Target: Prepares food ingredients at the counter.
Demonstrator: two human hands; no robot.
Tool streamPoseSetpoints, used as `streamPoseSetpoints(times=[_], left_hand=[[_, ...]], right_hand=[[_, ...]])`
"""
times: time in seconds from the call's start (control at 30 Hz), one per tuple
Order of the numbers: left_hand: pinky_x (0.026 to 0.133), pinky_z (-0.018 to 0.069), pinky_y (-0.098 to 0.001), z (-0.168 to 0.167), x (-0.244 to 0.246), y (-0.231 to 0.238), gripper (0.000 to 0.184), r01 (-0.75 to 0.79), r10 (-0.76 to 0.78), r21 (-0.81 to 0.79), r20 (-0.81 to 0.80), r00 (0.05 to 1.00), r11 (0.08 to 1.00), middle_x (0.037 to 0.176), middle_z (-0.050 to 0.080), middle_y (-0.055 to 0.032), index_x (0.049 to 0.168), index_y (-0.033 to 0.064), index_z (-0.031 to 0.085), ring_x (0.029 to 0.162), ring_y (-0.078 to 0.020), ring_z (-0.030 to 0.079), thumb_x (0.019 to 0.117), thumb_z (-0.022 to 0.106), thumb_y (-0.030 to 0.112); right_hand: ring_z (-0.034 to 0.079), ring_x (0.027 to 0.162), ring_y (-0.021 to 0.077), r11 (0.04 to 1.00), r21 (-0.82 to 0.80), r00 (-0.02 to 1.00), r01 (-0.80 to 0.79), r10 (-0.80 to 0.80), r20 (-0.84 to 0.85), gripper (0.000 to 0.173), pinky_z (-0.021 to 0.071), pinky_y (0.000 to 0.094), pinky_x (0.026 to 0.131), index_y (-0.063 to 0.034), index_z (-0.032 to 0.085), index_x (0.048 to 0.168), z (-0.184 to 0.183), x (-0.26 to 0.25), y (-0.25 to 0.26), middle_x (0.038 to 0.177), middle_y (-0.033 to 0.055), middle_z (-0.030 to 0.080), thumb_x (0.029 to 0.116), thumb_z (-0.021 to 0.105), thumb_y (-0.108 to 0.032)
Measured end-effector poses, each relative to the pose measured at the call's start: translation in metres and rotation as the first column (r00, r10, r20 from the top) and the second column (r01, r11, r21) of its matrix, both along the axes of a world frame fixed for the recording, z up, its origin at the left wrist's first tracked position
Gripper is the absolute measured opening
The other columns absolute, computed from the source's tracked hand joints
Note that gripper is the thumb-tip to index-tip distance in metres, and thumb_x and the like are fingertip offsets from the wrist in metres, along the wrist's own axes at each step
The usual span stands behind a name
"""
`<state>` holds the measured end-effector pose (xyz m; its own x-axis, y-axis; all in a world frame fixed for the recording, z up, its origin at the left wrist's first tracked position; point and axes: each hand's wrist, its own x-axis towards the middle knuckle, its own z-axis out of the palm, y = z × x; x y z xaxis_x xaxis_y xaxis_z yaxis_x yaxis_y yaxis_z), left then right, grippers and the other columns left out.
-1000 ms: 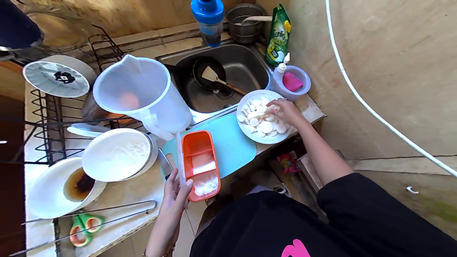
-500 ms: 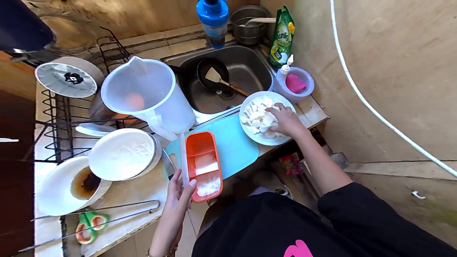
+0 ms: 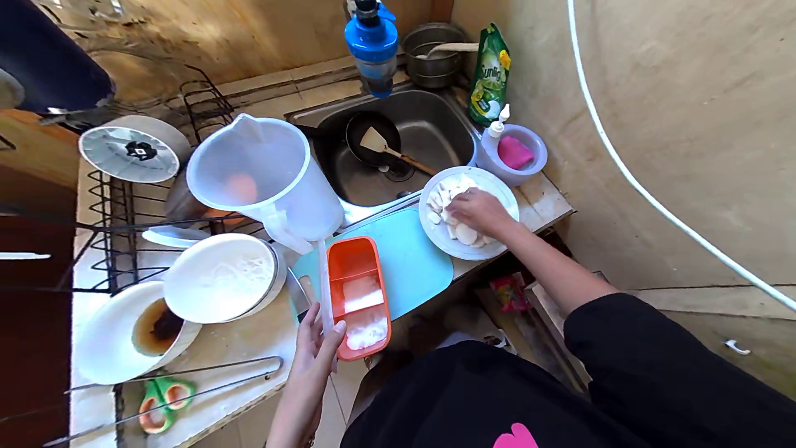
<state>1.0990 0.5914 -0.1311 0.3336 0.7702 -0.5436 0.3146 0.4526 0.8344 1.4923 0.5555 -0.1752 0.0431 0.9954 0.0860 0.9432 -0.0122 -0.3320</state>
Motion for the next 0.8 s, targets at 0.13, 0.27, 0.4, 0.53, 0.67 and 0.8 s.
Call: streamPoseSetpoints(times=[0.13, 0.27, 0.4, 0.53, 0.67, 0.8], left_hand=[[0.093, 0.0547, -0.0399, -0.001, 0.001, 0.001, 0.085, 0.009, -0.009, 0.010, -0.022, 1.000, 1.000, 0.153, 0.042, -0.0172, 0.161, 0.0108, 0.017, 0.126, -0.0222, 0.057, 0.0916, 0.057, 0.039], [0.091, 0.0553, -0.0393, 0.002, 0.003, 0.000, 0.085, 0.011, -0.011, 0.009, -0.038, 0.999, 1.000, 0.152, 0.043, -0.0165, 0.161, 0.0110, 0.016, 0.124, -0.0212, 0.058, 0.0918, 0.056, 0.039], [0.092, 0.0552, -0.0385, 0.004, 0.004, 0.000, 0.084, 0.018, -0.017, 0.017, -0.030, 0.999, 1.000, 0.150, 0.044, -0.0191, 0.161, 0.0083, 0.015, 0.122, -0.0211, 0.059, 0.0941, 0.055, 0.038], [0.092, 0.0556, -0.0389, 0.000, 0.002, -0.001, 0.086, 0.010, -0.009, 0.023, -0.029, 1.000, 1.000, 0.150, 0.045, -0.0180, 0.161, 0.0101, 0.017, 0.122, -0.0216, 0.060, 0.0919, 0.057, 0.042], [0.094, 0.0545, -0.0407, 0.001, 0.003, 0.000, 0.087, 0.001, 0.000, 0.011, -0.030, 1.000, 1.000, 0.152, 0.043, -0.0175, 0.162, 0.0115, 0.016, 0.127, -0.0227, 0.057, 0.0913, 0.058, 0.041], [0.092, 0.0552, -0.0399, 0.000, 0.002, 0.000, 0.085, 0.001, 0.000, 0.011, -0.041, 0.999, 1.000, 0.151, 0.044, -0.0167, 0.161, 0.0116, 0.018, 0.124, -0.0220, 0.058, 0.0916, 0.057, 0.041]], right_hand=[[0.044, 0.135, 0.0529, 0.938, -0.322, 0.986, 0.126, -0.153, -0.061, 0.073, 0.0411, 0.0725, 0.100, -0.0231, 0.063, 0.141, 0.014, 0.020, 0.027, 0.153, 0.0238, 0.046, 0.0760, 0.091, -0.040], [0.021, 0.146, 0.0592, 0.810, -0.567, 0.981, 0.147, -0.194, -0.022, 0.108, 0.0300, 0.0800, 0.103, -0.0323, 0.044, 0.154, 0.015, 0.008, 0.050, 0.163, 0.0291, 0.026, 0.0619, 0.100, -0.034], [0.033, 0.140, 0.0568, 0.813, -0.573, 0.988, 0.104, -0.151, -0.036, 0.092, 0.0352, 0.0782, 0.099, -0.0256, 0.054, 0.146, 0.011, 0.011, 0.049, 0.156, 0.0278, 0.036, 0.0658, 0.098, -0.032], [0.042, 0.131, 0.0584, 0.854, -0.520, 0.989, 0.024, -0.095, -0.110, 0.082, 0.0445, 0.0750, 0.094, -0.0235, 0.058, 0.142, -0.006, 0.026, 0.054, 0.149, 0.0310, 0.041, 0.0684, 0.096, -0.019], [0.053, 0.122, 0.0519, 0.884, -0.467, 0.978, -0.017, -0.083, -0.193, 0.061, 0.0446, 0.0679, 0.101, -0.0099, 0.066, 0.133, 0.005, 0.041, 0.051, 0.136, 0.0296, 0.054, 0.0756, 0.088, -0.003], [0.038, 0.140, 0.0541, 0.853, -0.521, 0.991, 0.035, -0.096, -0.090, 0.085, 0.0400, 0.0733, 0.103, -0.0219, 0.056, 0.147, 0.037, 0.009, 0.042, 0.157, 0.0254, 0.038, 0.0718, 0.095, -0.018]])
